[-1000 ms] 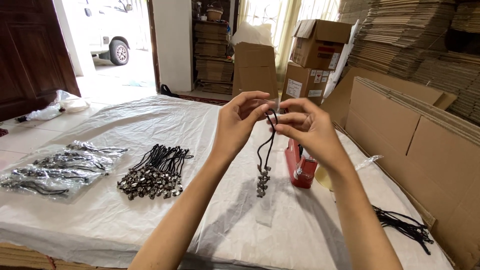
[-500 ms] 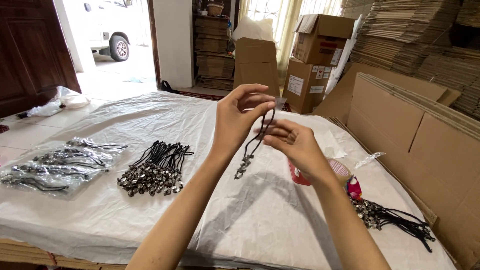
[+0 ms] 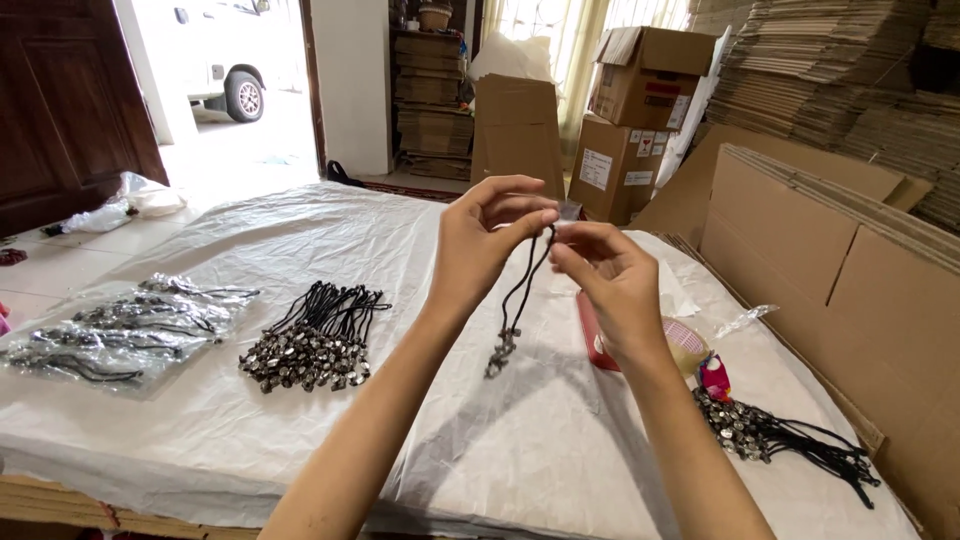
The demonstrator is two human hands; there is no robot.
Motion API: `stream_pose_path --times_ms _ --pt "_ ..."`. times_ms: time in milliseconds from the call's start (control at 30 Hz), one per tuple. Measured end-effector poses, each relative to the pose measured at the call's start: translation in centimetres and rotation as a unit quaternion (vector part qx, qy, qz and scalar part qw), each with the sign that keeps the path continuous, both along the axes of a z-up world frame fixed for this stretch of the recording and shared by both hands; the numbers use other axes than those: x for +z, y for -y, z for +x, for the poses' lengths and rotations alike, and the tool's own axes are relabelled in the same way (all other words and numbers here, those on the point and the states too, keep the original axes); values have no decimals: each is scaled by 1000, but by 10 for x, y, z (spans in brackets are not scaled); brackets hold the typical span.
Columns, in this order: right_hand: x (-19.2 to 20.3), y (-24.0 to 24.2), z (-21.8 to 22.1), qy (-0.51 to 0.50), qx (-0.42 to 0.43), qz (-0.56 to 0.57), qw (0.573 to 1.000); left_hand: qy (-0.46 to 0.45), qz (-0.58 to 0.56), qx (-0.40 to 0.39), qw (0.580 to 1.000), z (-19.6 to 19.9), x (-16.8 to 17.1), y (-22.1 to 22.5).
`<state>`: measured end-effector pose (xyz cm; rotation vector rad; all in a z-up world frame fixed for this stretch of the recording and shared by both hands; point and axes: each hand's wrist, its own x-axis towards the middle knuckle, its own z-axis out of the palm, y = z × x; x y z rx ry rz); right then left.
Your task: Picking up individual lanyards and placing them into small plastic bags for packaging.
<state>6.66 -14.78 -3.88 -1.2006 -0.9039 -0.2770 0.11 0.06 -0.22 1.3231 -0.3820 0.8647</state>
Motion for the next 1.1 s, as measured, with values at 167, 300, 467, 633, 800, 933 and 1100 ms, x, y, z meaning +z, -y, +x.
stream_pose_path --times_ms 167,300,467,633,800,933,1100 --pt "4 4 1 3 5 15 1000 4 8 -7 1000 -1 -1 5" --pt "9 4 -5 8 -2 19 1000 1 16 -13 1000 -3 1 4" --pt "7 6 -2 5 -9 5 1000 2 26 0 1000 -3 1 7" --pt "22 5 -13 14 -13 -39 999 7 43 27 999 -3 1 9" --pt "49 8 -6 59 -75 -63 993 -11 41 48 998 -7 -5 2" --pt "66 15 -5 96 -101 -37 989 -65 33 89 993 -6 -21 -10" --pt "63 17 17 89 -73 -71 991 -136 133 55 980 30 -91 -31"
